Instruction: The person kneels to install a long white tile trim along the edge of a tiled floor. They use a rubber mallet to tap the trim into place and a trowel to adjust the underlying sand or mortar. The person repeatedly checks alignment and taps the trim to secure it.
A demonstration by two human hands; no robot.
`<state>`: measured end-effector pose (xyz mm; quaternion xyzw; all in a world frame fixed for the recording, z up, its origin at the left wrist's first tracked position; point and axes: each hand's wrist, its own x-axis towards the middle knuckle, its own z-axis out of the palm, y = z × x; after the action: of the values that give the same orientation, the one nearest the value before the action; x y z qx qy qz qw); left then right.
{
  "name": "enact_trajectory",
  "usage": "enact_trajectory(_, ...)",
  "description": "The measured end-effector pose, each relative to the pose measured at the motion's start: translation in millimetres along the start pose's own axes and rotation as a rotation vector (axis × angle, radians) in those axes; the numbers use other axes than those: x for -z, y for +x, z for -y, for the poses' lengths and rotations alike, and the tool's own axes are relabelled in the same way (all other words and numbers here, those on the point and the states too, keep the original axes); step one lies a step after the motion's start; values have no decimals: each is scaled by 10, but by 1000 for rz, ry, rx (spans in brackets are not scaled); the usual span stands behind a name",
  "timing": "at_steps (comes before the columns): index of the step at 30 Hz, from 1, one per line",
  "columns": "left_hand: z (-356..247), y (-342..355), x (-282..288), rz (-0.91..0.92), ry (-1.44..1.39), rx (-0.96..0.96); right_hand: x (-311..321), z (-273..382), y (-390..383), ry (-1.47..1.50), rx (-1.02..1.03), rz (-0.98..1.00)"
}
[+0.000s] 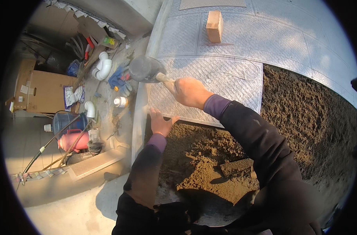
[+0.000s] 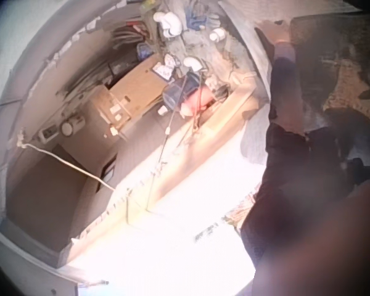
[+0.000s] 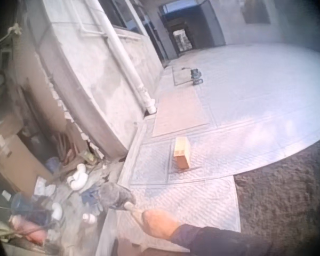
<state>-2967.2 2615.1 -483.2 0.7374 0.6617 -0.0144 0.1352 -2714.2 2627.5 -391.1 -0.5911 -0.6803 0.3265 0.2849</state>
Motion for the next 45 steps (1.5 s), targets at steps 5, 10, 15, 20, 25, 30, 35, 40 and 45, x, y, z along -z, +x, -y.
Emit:
enact_trajectory(5, -26, -8, 31, 5, 22, -7, -142, -4, -103, -3, 52, -22)
enact_trajectory(10, 18, 14, 9, 16, 40, -27, -196, 37, -66, -12, 138, -107)
enact_trajectory(15, 47, 19, -34, -5, -19, -18, -172, 45, -113, 36, 67, -23)
enact_trajectory(20, 12, 25, -9, 13, 70, -13, -138, 41, -90, -58, 50, 42)
enact_trajectory(25, -5, 25, -3, -13, 14, 10, -138, 17, -87, 63, 96, -4)
enact_trajectory(30, -11, 0, 14, 52, 99, 23, -138, 80, 67, -120, 36, 117)
enact_trajectory(35, -42, 7, 49, 65, 71, 39, -352, 88, 84, -48, 33, 61)
enact_trajectory(40, -53, 13, 79, 17, 107, 14, -576, -212, 157, -230, 87, 107)
enact_trajectory(45, -28, -12, 2, -48, 62, 11, -781, -284, 72, -332, -51, 183)
